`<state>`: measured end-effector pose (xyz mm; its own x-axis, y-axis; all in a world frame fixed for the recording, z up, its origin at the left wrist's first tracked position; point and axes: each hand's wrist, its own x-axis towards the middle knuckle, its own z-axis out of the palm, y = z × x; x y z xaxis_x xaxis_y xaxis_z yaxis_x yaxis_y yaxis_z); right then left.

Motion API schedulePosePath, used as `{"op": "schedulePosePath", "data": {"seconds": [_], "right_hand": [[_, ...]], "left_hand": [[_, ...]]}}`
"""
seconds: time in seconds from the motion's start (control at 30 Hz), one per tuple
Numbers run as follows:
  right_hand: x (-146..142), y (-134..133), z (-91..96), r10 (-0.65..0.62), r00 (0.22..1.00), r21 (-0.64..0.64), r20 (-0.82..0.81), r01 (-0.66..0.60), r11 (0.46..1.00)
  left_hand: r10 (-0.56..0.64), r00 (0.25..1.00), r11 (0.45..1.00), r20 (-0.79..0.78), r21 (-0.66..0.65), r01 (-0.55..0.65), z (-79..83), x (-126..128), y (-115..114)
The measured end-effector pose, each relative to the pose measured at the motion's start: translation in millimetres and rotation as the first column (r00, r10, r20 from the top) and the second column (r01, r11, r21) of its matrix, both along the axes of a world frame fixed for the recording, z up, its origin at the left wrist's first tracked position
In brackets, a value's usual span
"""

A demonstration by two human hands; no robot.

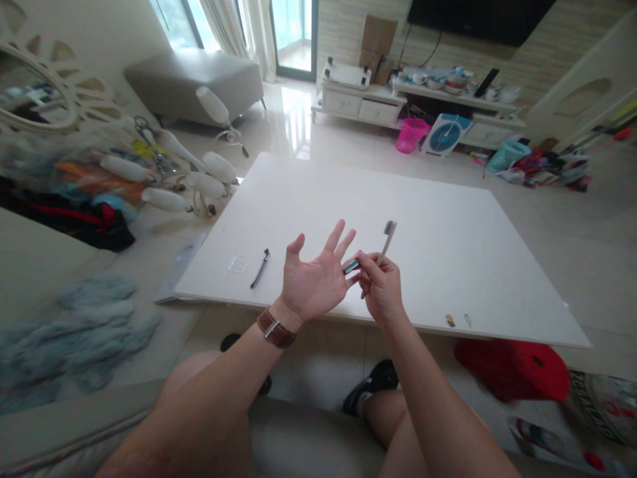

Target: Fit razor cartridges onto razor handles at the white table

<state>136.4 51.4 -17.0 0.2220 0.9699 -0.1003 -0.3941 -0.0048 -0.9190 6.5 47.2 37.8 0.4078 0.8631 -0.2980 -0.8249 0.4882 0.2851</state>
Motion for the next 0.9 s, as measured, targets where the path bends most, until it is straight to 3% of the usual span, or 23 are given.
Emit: {"op": "schedulePosePath", "data": {"seconds": [0.63, 0.9], "right_hand": [[0.8, -0.8, -2.4, 0.046, 0.996, 0.025, 0.071, -0.048, 0.999], [0.1, 0.1, -0.6, 0.009, 0.999, 0.009, 0.038, -0.009, 1.0]], "left_hand": [[-0.016, 1.0, 1.0, 0.006, -0.009, 0.016, -3.5, -1.0, 0.0], [0.026, 0.999, 1.0, -0.023, -0.008, -0.026, -3.3, -0.5, -0.4]]}}
